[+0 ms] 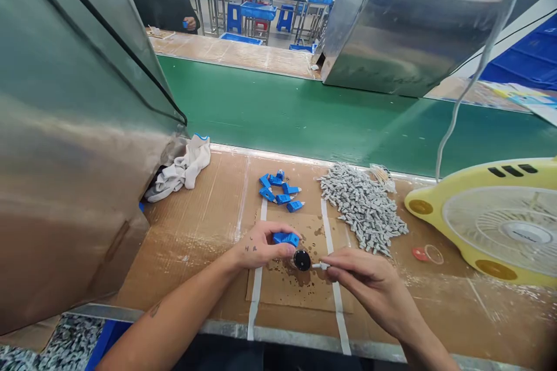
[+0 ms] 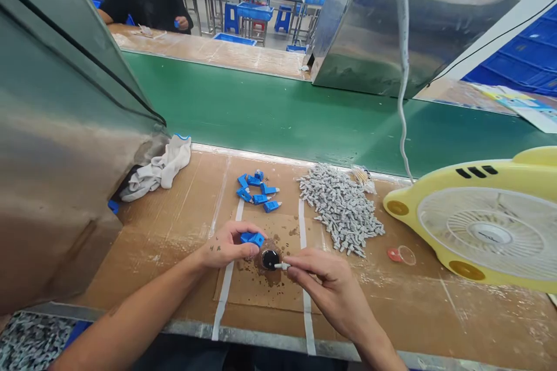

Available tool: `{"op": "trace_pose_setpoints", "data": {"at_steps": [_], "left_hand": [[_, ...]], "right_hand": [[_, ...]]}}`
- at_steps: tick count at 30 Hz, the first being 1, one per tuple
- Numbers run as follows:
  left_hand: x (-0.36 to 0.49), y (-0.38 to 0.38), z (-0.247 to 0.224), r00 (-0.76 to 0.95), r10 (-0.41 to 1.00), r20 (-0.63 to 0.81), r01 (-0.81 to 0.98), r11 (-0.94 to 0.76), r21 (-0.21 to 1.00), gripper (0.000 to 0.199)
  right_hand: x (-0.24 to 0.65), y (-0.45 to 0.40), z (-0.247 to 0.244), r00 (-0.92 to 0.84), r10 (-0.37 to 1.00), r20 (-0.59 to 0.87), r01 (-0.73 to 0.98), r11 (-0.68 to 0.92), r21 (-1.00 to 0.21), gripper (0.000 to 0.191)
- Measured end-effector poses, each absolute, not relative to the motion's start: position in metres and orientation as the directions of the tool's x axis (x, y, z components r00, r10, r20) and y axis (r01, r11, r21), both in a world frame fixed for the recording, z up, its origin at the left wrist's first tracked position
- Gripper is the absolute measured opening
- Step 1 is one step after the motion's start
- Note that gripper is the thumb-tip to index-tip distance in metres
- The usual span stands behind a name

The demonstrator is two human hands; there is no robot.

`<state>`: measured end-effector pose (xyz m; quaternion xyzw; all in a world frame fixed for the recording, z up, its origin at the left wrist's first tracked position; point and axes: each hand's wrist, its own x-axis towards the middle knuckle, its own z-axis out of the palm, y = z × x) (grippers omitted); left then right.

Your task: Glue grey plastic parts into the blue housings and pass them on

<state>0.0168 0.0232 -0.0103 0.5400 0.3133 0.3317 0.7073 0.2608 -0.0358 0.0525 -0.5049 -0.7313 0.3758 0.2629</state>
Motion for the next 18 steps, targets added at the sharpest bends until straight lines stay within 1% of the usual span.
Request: {"op": "trace_pose_setpoints", "data": {"at_steps": [3,5,9,13,18], "left_hand": [[0.015,0.024,-0.012,0.579,0.813,-0.064,-0.100,0.149,0.984,0.034],[0.014,0.025,-0.013,0.589,0.806,-0.064,-0.117,0.163,0.980,0.034],[0.013,0.025,-0.015,0.602,0.794,-0.079,-0.155,0.214,0.965,0.040],[0.015,0.026,-0.015,0.567,0.819,-0.086,-0.195,0.235,0.952,0.050],[0.016,0.026,-0.014,0.515,0.852,-0.093,-0.209,0.230,0.950,0.039]], "right_hand": [[0.256,-0.035,0.060,-0.400,0.916,0.021,0.665,0.306,-0.681,0.019],[0.254,-0.035,0.062,-0.447,0.895,0.013,0.688,0.353,-0.634,0.020],[0.250,-0.034,0.059,-0.493,0.870,-0.027,0.716,0.388,-0.580,0.020],[0.249,-0.034,0.056,-0.498,0.865,-0.064,0.741,0.386,-0.549,0.018],[0.249,-0.033,0.055,-0.492,0.866,-0.094,0.750,0.367,-0.551,0.018]]}}
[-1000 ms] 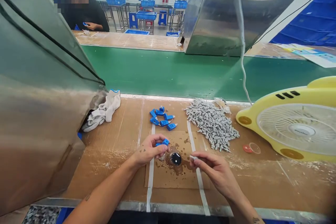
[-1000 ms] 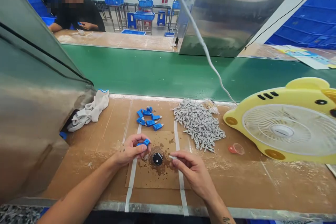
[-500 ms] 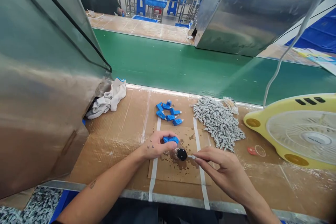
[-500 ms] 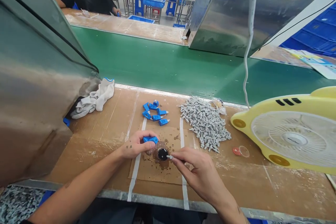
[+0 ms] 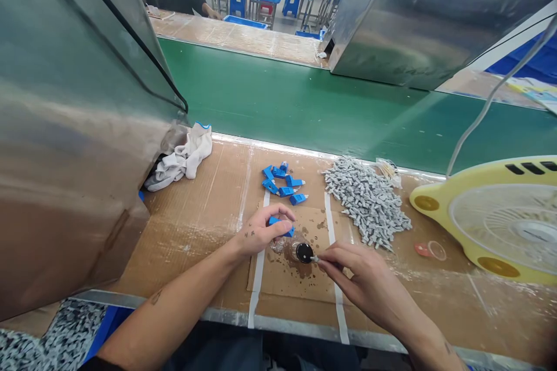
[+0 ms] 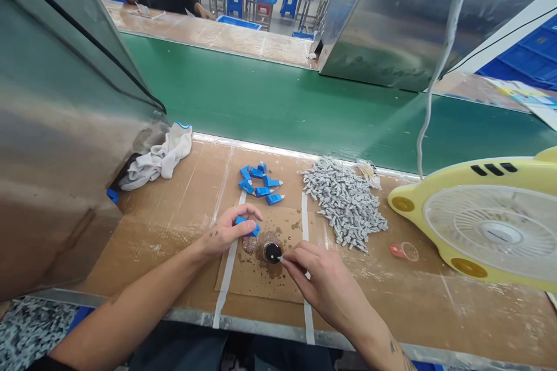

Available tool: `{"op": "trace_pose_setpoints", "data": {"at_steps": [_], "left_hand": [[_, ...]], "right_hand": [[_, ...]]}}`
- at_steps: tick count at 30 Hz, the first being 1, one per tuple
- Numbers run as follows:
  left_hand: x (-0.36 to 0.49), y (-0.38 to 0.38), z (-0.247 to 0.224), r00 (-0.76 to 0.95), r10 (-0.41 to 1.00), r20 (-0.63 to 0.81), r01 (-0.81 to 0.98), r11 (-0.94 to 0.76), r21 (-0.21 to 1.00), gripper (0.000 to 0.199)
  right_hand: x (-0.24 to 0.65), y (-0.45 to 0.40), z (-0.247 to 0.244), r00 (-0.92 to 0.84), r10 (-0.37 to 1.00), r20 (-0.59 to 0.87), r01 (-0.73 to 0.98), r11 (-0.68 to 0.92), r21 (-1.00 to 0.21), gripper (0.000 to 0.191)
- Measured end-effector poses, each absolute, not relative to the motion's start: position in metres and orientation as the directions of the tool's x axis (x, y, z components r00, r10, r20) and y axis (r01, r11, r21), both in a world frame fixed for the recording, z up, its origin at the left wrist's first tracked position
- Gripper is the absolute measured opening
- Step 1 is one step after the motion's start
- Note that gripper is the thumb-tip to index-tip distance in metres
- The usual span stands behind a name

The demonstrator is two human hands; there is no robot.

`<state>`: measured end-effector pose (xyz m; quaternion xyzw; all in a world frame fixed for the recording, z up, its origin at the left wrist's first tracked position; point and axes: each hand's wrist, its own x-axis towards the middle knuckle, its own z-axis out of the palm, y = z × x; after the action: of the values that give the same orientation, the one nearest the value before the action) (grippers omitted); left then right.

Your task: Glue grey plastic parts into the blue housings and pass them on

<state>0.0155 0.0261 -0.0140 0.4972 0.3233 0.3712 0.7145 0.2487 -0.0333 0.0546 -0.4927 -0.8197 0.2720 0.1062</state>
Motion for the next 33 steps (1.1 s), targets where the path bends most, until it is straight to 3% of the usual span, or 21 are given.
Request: {"op": "trace_pose_setpoints", "data": {"at_steps": [10,15,22,29,33], "left_hand": [[0.019,0.026,-0.015,0.506,0.815,-0.281,-0.403,0.512,0.758,0.030],[0.025,0.022,-0.013,0.378,0.868,-0.322,-0.472,0.481,0.739,0.046],[0.026,0.020,-0.010,0.378,0.871,-0.314,-0.513,0.479,0.712,0.053],[0.029,0.023,-0.014,0.363,0.883,-0.297,-0.501,0.453,0.737,0.051],[0.038,0.021,-0.017,0.210,0.940,-0.268,-0.444,0.336,0.830,0.051]], "right_hand": [[0.251,-0.033,0.060,-0.473,0.881,-0.022,0.726,0.375,-0.577,0.017],[0.243,-0.030,0.065,-0.377,0.917,0.132,0.662,0.366,-0.654,0.012],[0.202,-0.024,0.057,-0.238,0.935,0.264,0.539,0.353,-0.764,0.009],[0.189,-0.018,0.054,-0.280,0.923,0.262,0.573,0.380,-0.726,0.015],[0.190,-0.017,0.033,-0.342,0.873,0.348,0.588,0.487,-0.646,0.019]]}}
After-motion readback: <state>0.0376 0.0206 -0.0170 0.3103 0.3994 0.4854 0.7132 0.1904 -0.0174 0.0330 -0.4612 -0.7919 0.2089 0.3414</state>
